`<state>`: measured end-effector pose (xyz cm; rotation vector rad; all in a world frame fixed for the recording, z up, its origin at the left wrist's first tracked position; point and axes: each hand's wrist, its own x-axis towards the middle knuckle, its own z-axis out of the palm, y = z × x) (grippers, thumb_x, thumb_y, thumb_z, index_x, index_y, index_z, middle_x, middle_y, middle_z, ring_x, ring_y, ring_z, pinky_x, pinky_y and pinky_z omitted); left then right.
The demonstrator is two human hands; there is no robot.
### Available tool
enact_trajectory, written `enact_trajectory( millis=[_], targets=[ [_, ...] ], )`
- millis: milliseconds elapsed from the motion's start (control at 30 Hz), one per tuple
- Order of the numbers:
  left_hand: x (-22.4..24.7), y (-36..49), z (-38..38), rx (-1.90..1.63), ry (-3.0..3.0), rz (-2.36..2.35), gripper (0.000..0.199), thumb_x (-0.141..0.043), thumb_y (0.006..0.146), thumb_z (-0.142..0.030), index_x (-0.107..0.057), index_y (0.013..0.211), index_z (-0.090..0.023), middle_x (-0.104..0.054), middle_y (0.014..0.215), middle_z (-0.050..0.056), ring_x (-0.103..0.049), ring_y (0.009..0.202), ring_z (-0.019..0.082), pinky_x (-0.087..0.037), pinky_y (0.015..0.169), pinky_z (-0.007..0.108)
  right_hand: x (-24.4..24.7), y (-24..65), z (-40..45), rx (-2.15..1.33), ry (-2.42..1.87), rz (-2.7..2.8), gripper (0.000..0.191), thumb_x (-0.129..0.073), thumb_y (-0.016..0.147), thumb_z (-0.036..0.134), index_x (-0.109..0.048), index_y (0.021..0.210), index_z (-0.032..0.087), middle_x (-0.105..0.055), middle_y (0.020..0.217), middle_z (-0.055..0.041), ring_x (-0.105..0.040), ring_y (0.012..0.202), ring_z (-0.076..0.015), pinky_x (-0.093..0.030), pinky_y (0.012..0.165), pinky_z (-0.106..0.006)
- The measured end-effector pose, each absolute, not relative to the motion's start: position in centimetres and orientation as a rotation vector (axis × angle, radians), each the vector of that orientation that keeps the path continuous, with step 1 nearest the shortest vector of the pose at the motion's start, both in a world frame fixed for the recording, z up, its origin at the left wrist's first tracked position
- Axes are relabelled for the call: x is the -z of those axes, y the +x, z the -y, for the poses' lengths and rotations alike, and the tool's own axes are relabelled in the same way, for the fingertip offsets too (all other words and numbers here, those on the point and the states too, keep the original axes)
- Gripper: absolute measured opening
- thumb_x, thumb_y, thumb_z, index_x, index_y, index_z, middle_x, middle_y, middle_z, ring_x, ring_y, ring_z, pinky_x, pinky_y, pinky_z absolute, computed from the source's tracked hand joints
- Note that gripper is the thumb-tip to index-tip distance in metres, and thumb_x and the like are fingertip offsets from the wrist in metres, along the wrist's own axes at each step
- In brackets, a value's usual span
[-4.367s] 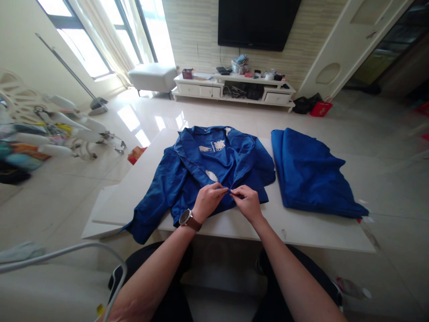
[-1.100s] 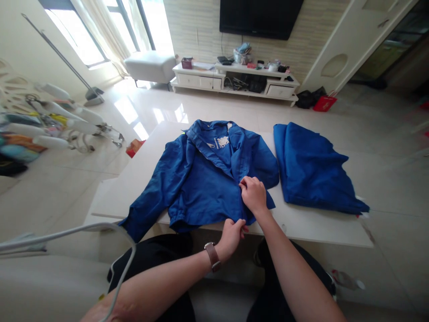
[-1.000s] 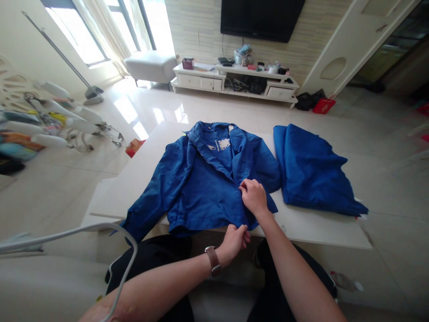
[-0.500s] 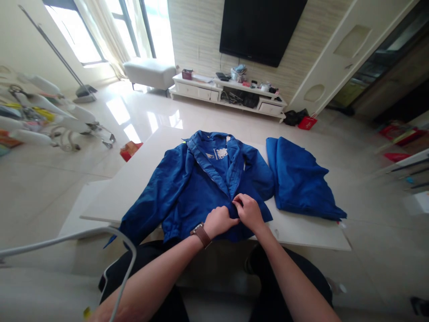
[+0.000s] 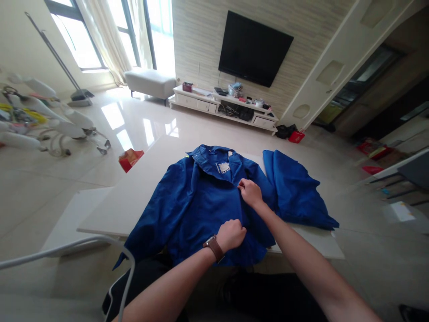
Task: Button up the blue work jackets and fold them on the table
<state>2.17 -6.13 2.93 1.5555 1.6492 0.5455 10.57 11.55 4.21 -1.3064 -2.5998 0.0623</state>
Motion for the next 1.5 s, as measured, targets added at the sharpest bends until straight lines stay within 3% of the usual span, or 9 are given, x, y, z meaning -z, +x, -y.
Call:
enact_trajectory(
  millis=[333,467,667,767,1033,1233,1300,1400,1500],
  targets=[
    [-2.0,1.5,7.3,-0.377,1.774,-1.593,0.034,-0.046,0.091,-0.024,-0.076,0.078,-0.014,-0.075,0.085,0.022,-0.074,0.08,0.031,-0.056,0.074,0.04,-10.0,1.8,-26.2,0.191,-1.455,2.596,0.015,-0.06,0.097,0.029,-0.071,0.102,0.02,-0.074,0.104,-0.01,-0.065,0.095,-0.0227,-0.042,0.079,-0.029],
    [0.0,3.4,7.7,-0.181,1.811,-1.491,0.026,-0.055,0.084,-0.023,-0.079,0.077,-0.015,-0.075,0.084,0.024,-0.075,0.084,0.038,-0.056,0.073,0.045,-11.7,-0.4,-30.4,0.262,-1.535,2.53,0.018,-0.059,0.097,0.029,-0.072,0.104,0.019,-0.073,0.104,-0.0109,-0.065,0.096,-0.0231,-0.043,0.081,-0.03],
    [5.0,6.8,7.2,-0.025,1.54,-1.547,0.016,-0.068,0.073,-0.039,-0.082,0.078,-0.033,-0.073,0.076,0.022,-0.073,0.089,0.043,-0.054,0.069,0.054,-11.2,-2.6,-34.4,0.283,-1.534,2.524,0.018,-0.058,0.098,0.027,-0.072,0.105,0.019,-0.073,0.106,-0.0118,-0.063,0.099,-0.0244,-0.043,0.088,-0.033],
    [5.9,6.6,6.9,-0.08,1.519,-1.584,0.024,-0.064,0.076,-0.052,-0.082,0.078,-0.037,-0.072,0.074,0.021,-0.072,0.09,0.044,-0.052,0.071,0.057,-9.6,-3.6,-35.4,0.199,-1.571,2.485,0.018,-0.058,0.098,0.026,-0.072,0.107,0.019,-0.072,0.106,-0.0113,-0.063,0.097,-0.0238,-0.043,0.085,-0.032],
    [2.1,0.8,6.3,-0.118,1.547,-1.582,0.068,-0.047,0.087,-0.075,-0.079,0.075,-0.017,-0.073,0.086,0.029,-0.072,0.093,0.046,-0.051,0.08,0.054,-5.9,-1.8,-37.1,-0.154,-1.519,2.61,0.031,-0.058,0.101,0.033,-0.066,0.127,0.019,-0.073,0.116,-0.0085,-0.064,0.097,-0.0173,-0.045,0.084,-0.024],
    [-0.8,-6.1,3.9,-0.28,1.51,-2.022,0.042,-0.045,0.098,-0.037,-0.07,0.121,-0.013,-0.067,0.123,0.025,-0.062,0.121,0.037,-0.046,0.103,0.053,-4.5,9.1,-33.3,-0.155,-1.69,2.646,0.044,-0.066,0.092,0.026,-0.06,0.134,0.015,-0.066,0.129,-0.0167,-0.061,0.117,-0.0258,-0.044,0.099,-0.032],
    [-0.1,-8.5,3.9,-0.226,1.462,-2.269,0.052,-0.049,0.095,-0.033,-0.056,0.145,-0.018,-0.049,0.152,0.024,-0.04,0.143,0.044,-0.034,0.111,0.069,-3.5,14.3,-31.0,-0.138,-1.861,2.586,0.054,-0.073,0.086,0.034,-0.059,0.134,0.012,-0.059,0.136,-0.0235,-0.058,0.124,-0.0346,-0.045,0.103,-0.042],
    [2.2,-12.3,4.6,-0.052,1.217,-2.452,0.077,-0.058,0.092,-0.034,-0.03,0.163,-0.031,-0.011,0.172,0.02,-0.004,0.153,0.057,-0.022,0.1,0.089,-1.6,21.7,-27.2,-0.297,-2.229,2.28,0.079,-0.084,0.077,0.045,-0.052,0.139,0.007,-0.052,0.141,-0.0321,-0.055,0.128,-0.0436,-0.048,0.101,-0.049],
    [4.3,-15.1,5.1,-0.03,0.961,-2.421,0.094,-0.063,0.089,-0.04,-0.01,0.167,-0.035,-0.007,0.172,0.023,-0.006,0.151,0.061,-0.024,0.095,0.091,0.1,26.1,-23.3,-0.7,-2.344,2.005,0.07,-0.088,0.071,0.042,-0.06,0.124,0.006,-0.066,0.118,-0.0277,-0.066,0.113,-0.0413,-0.056,0.087,-0.043]
  ],
)
